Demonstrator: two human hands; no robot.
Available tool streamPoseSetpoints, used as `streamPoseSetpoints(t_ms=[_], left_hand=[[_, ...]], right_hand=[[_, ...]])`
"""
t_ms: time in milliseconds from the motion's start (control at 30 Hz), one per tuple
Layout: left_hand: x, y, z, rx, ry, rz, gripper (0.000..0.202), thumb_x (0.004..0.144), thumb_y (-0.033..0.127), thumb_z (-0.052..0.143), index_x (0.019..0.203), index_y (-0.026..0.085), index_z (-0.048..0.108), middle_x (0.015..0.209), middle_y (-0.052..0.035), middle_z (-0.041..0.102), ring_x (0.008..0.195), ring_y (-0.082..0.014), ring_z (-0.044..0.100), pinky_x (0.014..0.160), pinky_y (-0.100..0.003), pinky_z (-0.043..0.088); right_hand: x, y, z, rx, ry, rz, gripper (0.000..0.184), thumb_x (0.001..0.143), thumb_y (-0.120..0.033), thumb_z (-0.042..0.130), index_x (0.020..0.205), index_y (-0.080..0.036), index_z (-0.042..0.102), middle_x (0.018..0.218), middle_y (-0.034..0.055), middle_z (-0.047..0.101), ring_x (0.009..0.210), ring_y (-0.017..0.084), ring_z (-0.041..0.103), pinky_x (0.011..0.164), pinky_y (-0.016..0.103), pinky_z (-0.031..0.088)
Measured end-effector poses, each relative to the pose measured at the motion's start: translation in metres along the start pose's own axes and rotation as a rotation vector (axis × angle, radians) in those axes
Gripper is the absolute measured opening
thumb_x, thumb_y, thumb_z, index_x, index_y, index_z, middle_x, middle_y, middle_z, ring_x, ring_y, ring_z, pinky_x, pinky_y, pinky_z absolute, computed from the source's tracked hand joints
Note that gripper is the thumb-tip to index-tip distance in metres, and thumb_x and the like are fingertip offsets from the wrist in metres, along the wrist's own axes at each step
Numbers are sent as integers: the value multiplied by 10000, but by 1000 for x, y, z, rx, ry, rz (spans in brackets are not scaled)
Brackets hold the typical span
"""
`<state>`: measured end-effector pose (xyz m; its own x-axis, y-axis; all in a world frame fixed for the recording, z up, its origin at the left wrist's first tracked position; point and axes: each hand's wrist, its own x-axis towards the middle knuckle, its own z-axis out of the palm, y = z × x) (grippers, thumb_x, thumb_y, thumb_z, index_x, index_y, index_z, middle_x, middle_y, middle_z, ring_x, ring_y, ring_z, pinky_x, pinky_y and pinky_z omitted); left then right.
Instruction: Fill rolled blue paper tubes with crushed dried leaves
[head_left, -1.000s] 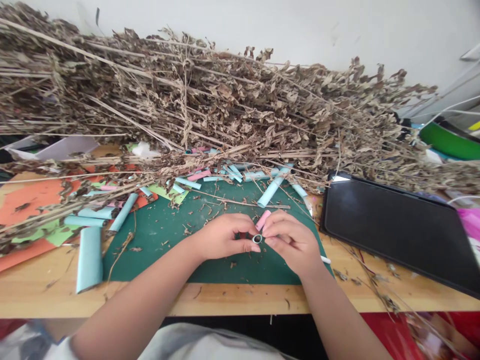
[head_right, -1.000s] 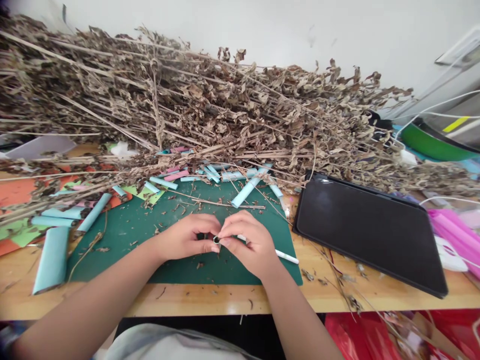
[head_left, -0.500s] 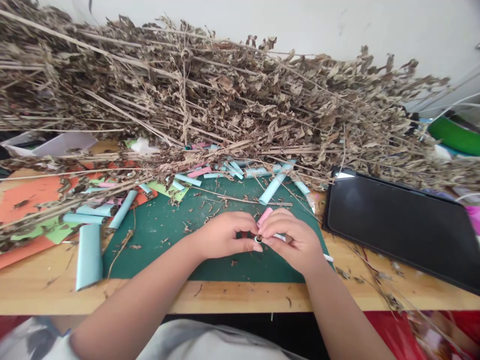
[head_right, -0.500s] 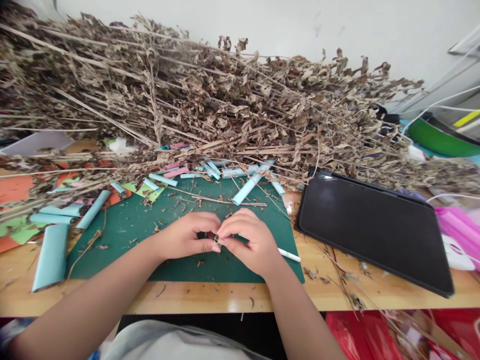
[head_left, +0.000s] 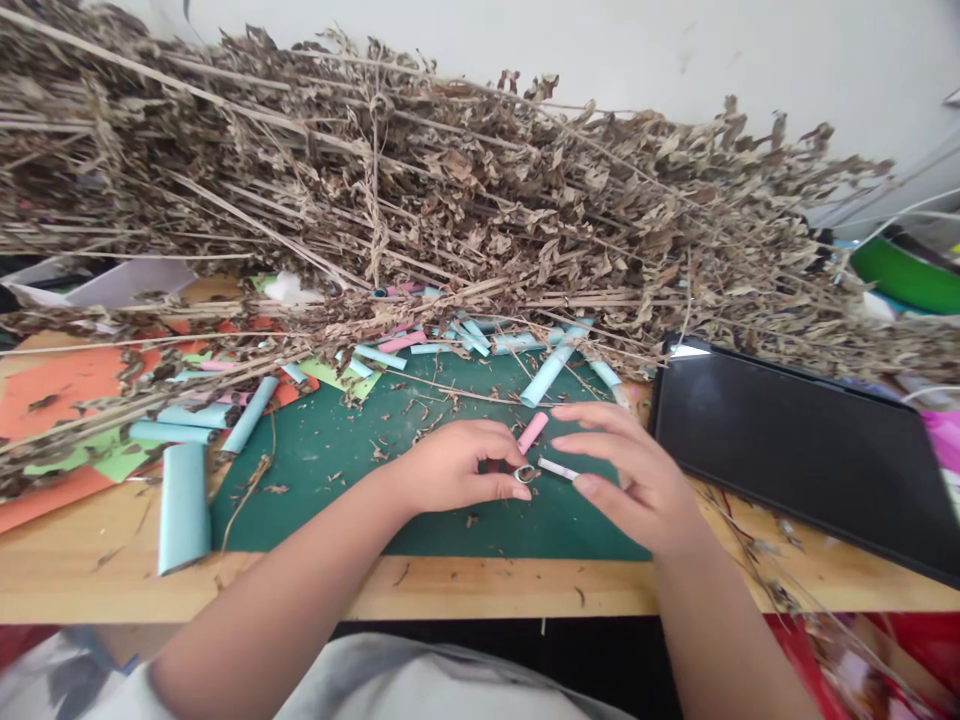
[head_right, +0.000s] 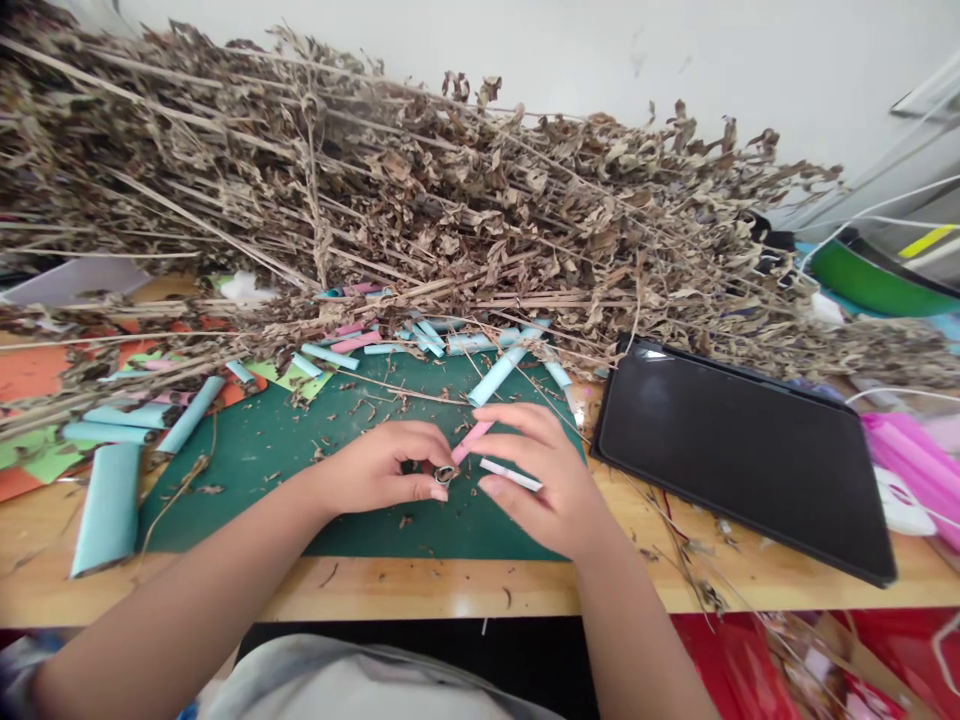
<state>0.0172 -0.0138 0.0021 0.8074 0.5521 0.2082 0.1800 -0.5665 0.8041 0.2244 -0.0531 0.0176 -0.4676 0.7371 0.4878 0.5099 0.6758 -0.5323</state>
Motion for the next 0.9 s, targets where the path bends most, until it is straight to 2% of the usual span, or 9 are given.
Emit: streamPoseSetpoints(t_ms=[100,200,300,400,467,533,600,767,900], left_hand=[[0,0,0,12,2,-16,230,734,332,573,811,117,601,790,-60,583,706,-124,524,648,-217,394],[0,0,1,13,3,-2,229,734,341,571,803,124,596,786,-55,580,718,-126,523,652,-216,392],[0,0,1,-2,4,15,219,739,337,565,792,126,591,779,-51,578,703,-119,522,644,-212,391],[0,-1,1,-14,16,28,213,735,332,572,772,123,591,766,-54,579,703,-120,522,645,-214,395],[0,-2,1,-13,13,33,211,729,329,578,765,122,592,771,-58,583,713,-125,523,656,-219,398],[0,-2,2,-15,3,28,205,729,321,580,767,119,591,782,-61,585,713,-124,524,660,-221,399],[0,-1,2,-19,1,17,200,728,310,583,770,115,589,786,-62,583,722,-125,524,666,-222,400],[1,-1,0,-12,2,21,201,728,306,584,777,111,584,759,-51,573,717,-121,519,669,-217,396],[1,1,-1,-12,-9,20,196,715,298,600,761,108,586,719,-37,568,680,-114,516,637,-203,391]], right_hand=[[-12,10,-7,-284,3,161,178,757,-303,524,926,-254,552,1092,84,501,1015,254,458,838,457,362],[-21,17,1,-558,-135,327,187,688,-395,588,787,-237,574,1191,99,439,1084,350,378,774,560,336],[-24,18,12,-570,-209,369,94,741,-310,540,742,-216,550,1223,98,425,1109,351,361,768,564,335],[-15,10,10,-236,-75,398,58,797,-262,459,780,-224,499,1066,84,540,999,270,484,773,482,384],[-4,-2,2,168,152,419,53,822,-297,421,844,-251,434,823,34,575,752,187,562,670,381,443],[11,-21,-6,536,444,354,96,816,-357,424,829,-273,379,622,-33,465,504,124,476,536,306,435],[26,-42,-13,738,556,303,163,798,-412,435,751,-268,374,544,-52,348,406,95,351,433,258,363],[52,-75,-12,881,363,250,516,767,-660,142,534,-218,267,398,-54,195,319,87,192,327,235,230],[56,-74,-1,975,299,212,555,759,-674,99,500,-202,233,388,-55,179,323,84,173,339,235,210]])
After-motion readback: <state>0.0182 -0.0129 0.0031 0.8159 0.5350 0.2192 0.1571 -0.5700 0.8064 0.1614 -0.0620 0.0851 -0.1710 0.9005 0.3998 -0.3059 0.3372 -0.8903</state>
